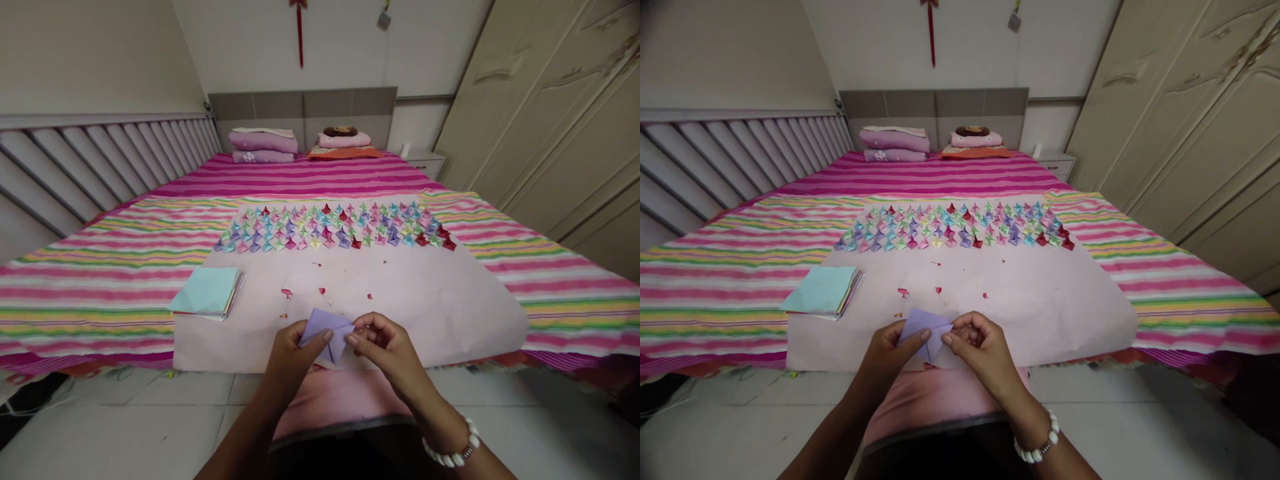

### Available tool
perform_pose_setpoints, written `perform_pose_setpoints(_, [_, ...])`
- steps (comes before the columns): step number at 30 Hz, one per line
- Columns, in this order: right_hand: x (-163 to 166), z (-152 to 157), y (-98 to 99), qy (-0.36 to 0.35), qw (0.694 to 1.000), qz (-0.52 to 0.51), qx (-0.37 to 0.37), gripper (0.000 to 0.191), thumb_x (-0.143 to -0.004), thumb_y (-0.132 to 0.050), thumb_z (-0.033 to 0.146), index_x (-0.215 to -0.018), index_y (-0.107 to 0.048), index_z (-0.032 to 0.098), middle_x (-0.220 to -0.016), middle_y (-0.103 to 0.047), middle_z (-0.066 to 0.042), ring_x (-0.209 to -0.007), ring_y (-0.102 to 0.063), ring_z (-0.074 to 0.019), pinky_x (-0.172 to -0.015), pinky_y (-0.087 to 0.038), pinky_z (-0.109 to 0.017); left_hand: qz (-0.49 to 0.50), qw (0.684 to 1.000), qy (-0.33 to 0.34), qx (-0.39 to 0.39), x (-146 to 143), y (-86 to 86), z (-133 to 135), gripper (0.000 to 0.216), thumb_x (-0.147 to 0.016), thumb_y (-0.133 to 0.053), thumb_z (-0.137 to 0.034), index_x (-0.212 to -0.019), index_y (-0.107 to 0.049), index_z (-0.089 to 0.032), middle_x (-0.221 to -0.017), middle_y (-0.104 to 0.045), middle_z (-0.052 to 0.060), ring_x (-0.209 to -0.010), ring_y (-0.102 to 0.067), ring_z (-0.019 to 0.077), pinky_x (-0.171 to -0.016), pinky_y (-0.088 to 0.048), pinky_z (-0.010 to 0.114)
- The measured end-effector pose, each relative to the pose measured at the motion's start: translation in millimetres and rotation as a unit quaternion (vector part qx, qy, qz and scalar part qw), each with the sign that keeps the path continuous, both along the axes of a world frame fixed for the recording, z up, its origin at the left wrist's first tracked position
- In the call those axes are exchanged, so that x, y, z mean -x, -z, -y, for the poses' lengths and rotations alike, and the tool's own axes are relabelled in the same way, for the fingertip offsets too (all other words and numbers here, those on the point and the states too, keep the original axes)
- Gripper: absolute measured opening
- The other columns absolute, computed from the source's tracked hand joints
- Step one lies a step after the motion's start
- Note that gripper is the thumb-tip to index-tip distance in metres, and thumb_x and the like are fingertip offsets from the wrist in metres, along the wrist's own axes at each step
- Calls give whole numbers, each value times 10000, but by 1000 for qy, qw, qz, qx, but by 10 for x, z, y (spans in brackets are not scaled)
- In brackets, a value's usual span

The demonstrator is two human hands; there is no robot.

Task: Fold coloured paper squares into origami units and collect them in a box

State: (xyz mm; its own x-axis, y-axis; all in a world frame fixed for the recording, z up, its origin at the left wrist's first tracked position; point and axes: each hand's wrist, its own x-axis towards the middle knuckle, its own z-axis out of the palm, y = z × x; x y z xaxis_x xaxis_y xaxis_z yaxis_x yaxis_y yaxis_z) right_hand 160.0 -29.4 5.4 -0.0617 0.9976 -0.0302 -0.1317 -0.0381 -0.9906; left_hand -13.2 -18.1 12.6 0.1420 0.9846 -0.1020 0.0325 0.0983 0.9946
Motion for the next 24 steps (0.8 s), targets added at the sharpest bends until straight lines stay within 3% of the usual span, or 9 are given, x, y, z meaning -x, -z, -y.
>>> perform_pose_setpoints(8, [49,35,-29,18,1000,2,21,308,-679,-755,440,-690,-599,174,-523,-577,22,-522,-530,-125,-547,-416,-253,16,1000,-1,-10,-106,-35,83,267,-693,-709,-401,-690,-670,-137,-568,-553,-27,-560,-476,108,-541,-399,220])
perform_pose_setpoints(15, [40,36,-55,49,980,127,-142,170,-798,-633,296,-669,-604,190,-746,-523,-15,-647,-465,-139,-592,-396,-268,-1,998,52,-20,-86,-47,85,273,-786,-625,-384,-883,-740,-156,-720,-696,23,-689,-590,159,-622,-454,247])
perform_pose_setpoints(20, [82,64,-61,37,964,187,-184,147,-871,-544,253,-741,-590,200,-832,-528,-34,-711,-500,-153,-622,-414,-276,-19,996,52,-68,-125,-74,93,231,-830,-576,-286,-947,-739,-173,-874,-739,42,-825,-643,179,-757,-489,262])
perform_pose_setpoints(24, [91,101,-65,17,956,223,-189,147,-898,-508,267,-792,-588,204,-1108,-554,-94,-941,-555,-209,-680,-441,-296,5,998,26,-57,-149,-53,99,225,-795,-604,-252,-973,-716,-171,-865,-740,48,-800,-659,168,-721,-516,250])
